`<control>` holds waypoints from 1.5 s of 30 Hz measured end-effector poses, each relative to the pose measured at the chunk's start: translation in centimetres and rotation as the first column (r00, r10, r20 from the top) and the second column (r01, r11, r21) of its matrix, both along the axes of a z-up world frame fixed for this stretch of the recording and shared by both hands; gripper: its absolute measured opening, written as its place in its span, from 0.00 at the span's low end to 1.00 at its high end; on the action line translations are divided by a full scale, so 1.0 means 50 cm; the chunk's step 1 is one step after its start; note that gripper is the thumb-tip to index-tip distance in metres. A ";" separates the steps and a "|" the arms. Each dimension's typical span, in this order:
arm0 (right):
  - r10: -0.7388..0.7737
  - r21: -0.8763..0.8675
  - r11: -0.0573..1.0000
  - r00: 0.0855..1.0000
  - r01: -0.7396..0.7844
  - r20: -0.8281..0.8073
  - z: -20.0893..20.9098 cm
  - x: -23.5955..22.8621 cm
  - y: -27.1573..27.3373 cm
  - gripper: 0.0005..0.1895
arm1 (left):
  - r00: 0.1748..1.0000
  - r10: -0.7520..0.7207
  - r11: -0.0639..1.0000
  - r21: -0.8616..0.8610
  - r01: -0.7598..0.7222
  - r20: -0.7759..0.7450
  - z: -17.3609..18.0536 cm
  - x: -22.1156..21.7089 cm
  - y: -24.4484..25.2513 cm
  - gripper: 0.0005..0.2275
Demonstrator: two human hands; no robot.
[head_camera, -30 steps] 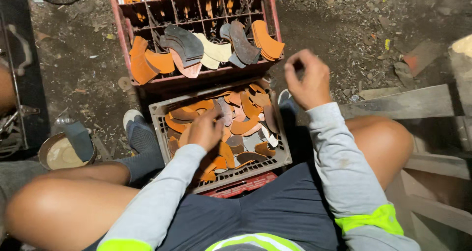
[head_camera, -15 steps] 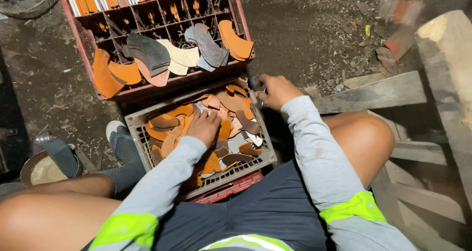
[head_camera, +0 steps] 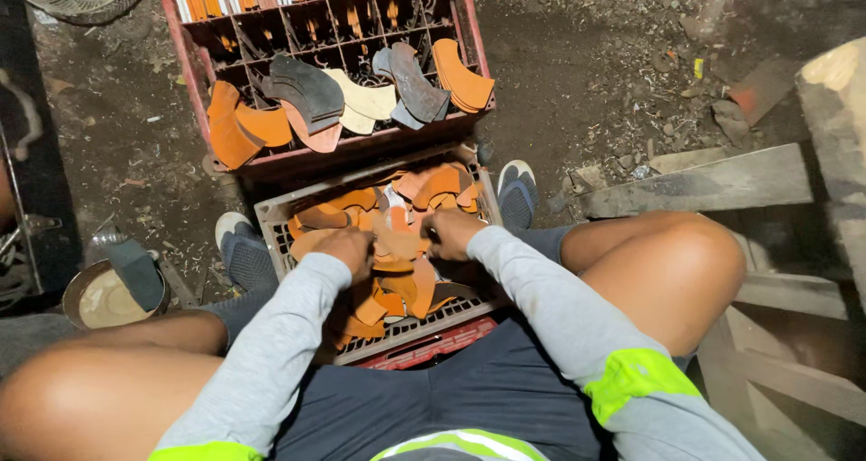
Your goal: The person sits on the ground and sorts curved orange and gray shoe parts from a lower crate into a red crate with compartments. They pick up individual pieces, inspect them, and place them into the upper crate, repeating the process throughout the clip.
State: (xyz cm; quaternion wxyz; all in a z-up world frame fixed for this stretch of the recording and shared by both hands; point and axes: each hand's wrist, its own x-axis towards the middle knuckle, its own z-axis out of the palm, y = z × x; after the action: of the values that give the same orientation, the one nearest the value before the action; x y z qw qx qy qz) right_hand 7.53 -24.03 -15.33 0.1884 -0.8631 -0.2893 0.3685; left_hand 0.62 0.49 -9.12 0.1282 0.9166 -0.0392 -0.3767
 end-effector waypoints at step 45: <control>-0.354 0.078 0.935 0.916 0.345 0.189 0.380 0.105 -0.191 0.14 | 0.865 -0.151 0.977 -0.060 0.204 0.479 -0.092 0.040 -0.251 0.26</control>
State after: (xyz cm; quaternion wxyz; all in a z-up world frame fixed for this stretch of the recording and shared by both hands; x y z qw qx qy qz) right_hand 12.75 -33.58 3.69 0.2398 -0.9292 -0.1556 0.2342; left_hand 2.62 -12.04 -13.74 0.1293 0.9646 -0.1740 -0.1500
